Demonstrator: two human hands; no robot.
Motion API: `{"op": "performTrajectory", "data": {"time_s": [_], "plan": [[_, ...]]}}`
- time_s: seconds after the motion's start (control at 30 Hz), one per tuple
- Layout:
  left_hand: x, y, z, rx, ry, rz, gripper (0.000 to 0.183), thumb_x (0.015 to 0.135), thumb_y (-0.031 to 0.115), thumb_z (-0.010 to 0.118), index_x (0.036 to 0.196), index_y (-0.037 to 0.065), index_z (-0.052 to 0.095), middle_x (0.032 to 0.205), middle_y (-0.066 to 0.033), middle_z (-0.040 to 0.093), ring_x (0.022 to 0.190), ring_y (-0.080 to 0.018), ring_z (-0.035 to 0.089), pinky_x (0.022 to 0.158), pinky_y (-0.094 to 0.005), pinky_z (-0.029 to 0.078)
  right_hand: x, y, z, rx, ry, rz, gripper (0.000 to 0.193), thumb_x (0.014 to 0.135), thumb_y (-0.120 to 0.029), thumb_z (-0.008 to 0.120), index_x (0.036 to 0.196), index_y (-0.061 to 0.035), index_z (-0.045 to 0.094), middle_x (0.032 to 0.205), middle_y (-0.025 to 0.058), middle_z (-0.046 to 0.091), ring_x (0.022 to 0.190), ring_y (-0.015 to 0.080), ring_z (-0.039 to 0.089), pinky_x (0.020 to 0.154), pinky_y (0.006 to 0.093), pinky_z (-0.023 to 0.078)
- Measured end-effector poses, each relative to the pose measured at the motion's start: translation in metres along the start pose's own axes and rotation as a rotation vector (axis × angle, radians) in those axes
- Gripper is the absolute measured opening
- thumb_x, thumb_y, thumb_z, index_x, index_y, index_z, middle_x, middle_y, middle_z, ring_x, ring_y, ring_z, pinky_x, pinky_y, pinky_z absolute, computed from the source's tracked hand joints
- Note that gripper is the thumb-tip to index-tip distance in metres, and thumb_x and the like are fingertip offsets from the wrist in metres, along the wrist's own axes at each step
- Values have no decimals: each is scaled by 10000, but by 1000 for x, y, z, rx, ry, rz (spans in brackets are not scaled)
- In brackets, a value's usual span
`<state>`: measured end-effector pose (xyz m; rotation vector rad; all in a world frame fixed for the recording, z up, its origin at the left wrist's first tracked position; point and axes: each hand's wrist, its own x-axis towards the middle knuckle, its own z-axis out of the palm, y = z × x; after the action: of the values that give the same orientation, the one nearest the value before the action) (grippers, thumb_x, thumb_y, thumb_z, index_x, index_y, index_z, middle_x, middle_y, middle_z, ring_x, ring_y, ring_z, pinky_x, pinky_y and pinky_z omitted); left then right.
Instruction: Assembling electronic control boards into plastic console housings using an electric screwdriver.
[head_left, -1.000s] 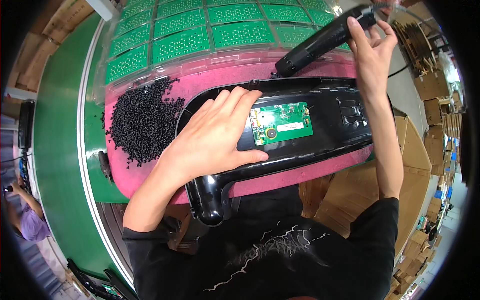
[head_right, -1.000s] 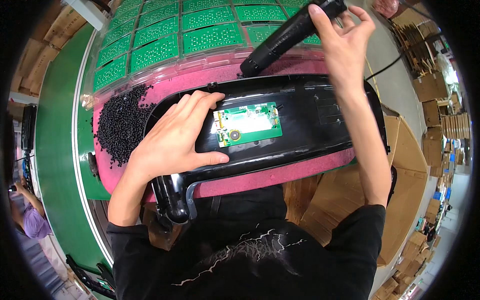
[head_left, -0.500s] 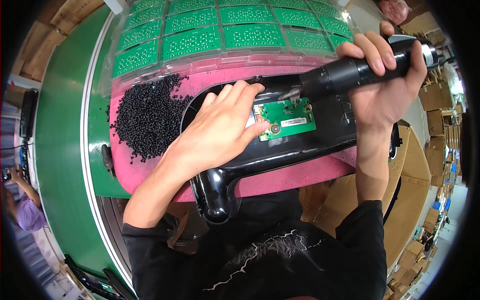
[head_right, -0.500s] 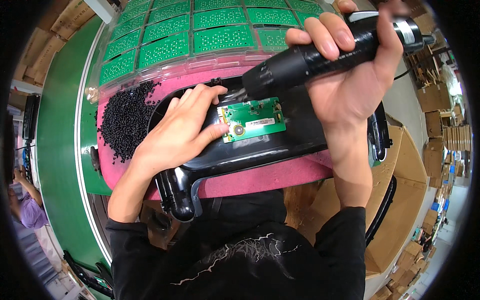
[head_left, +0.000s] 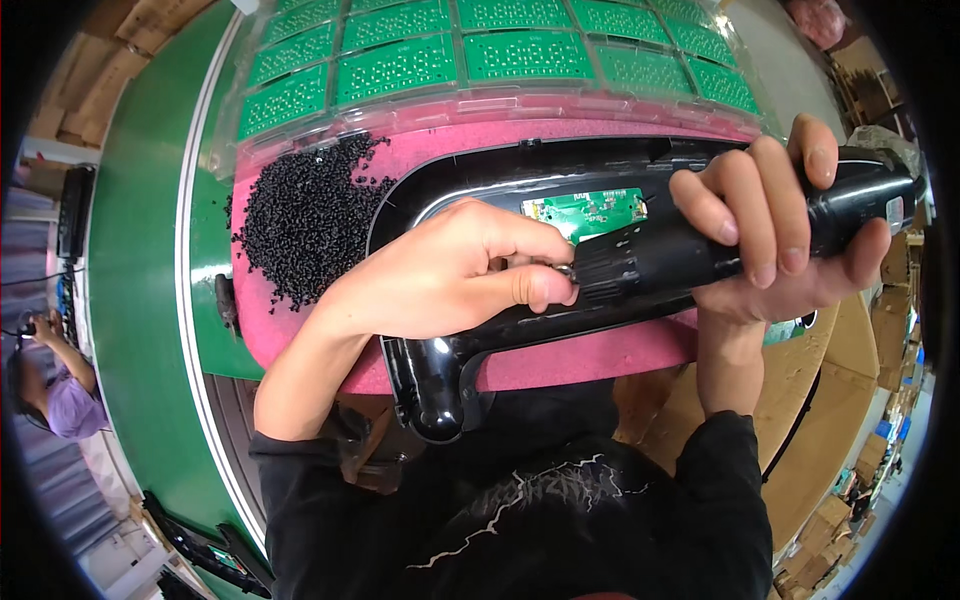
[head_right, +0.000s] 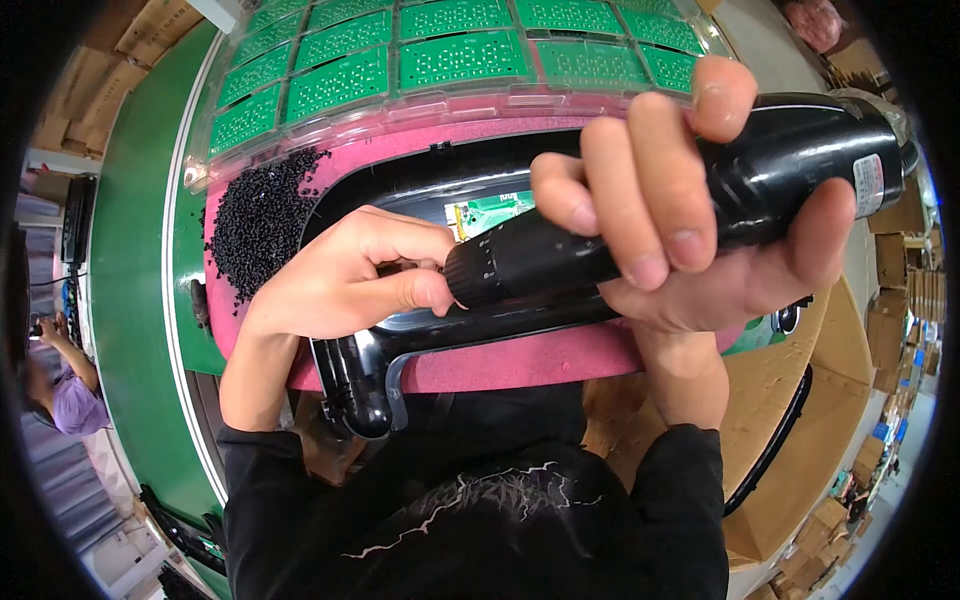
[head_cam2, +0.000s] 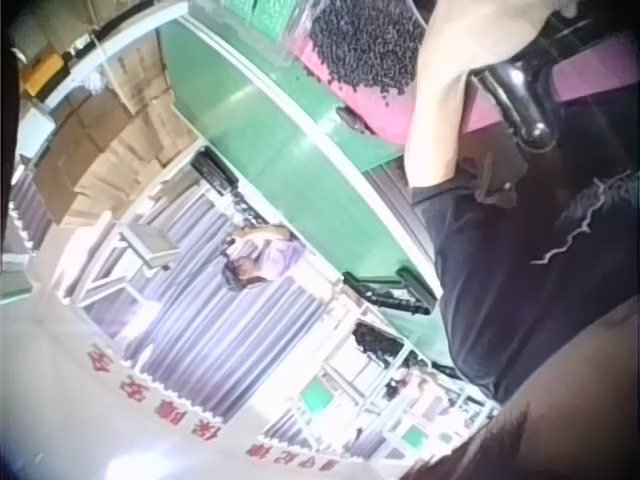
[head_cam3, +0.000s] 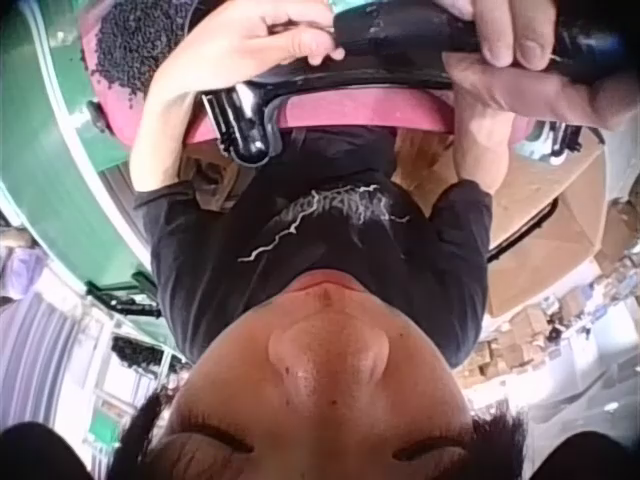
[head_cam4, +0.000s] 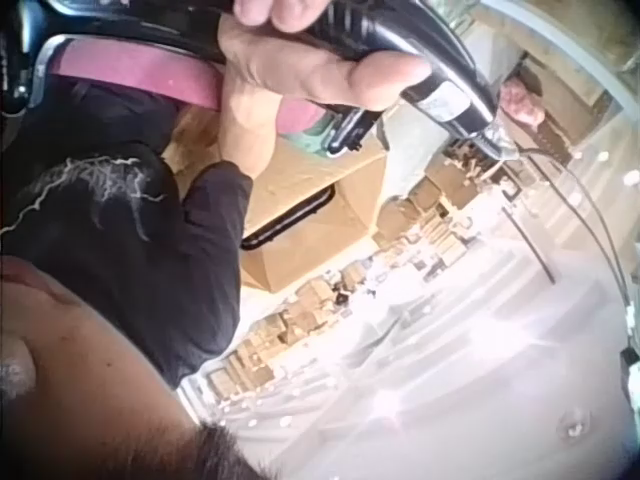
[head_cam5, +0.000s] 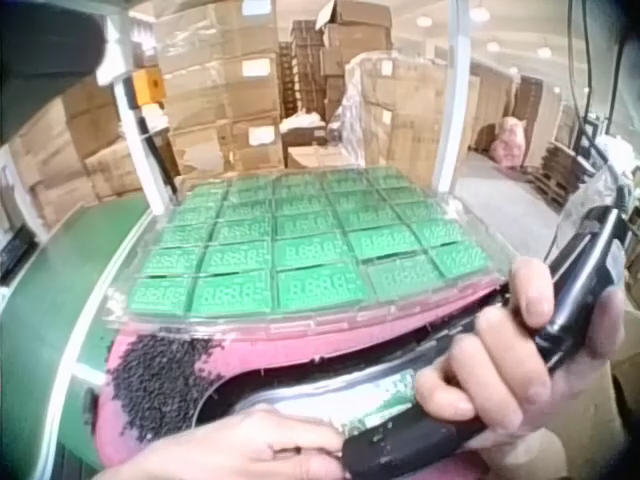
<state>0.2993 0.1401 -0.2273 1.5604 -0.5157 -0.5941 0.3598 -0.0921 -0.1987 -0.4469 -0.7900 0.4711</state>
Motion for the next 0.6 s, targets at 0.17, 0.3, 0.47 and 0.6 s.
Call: {"op": "performTrajectory", "data": {"time_s": [0.17,0.3,0.47,0.6], "plan": [[1,0,7,287,114,81,135,795,4,773,918,-20,722,800,-42,650,676,-103,559,576,-251,435,-3,4,-5,-75,-115,29,385,912,-454,667,1069,-156,479,699,-55,544,637,79,550,763,294,401],[3,-6,12,291,391,191,175,765,-21,772,935,-12,732,786,-66,651,646,-144,599,591,-260,479,-4,3,-6,-173,-122,-32,400,898,-467,675,1078,-169,478,710,-53,554,648,76,550,762,304,399],[-2,1,10,886,434,350,142,741,40,785,871,12,734,742,-68,642,644,-194,634,560,-299,480,-7,1,-1,-266,-72,38,401,896,-462,676,1074,-163,476,718,-44,558,661,94,554,761,321,398],[1,3,9,846,464,508,90,771,65,775,840,29,731,749,-62,669,640,-162,646,568,-293,497,-8,-7,6,-212,-41,-13,396,893,-414,692,1085,-137,483,718,-42,572,666,97,567,766,313,406]]}}
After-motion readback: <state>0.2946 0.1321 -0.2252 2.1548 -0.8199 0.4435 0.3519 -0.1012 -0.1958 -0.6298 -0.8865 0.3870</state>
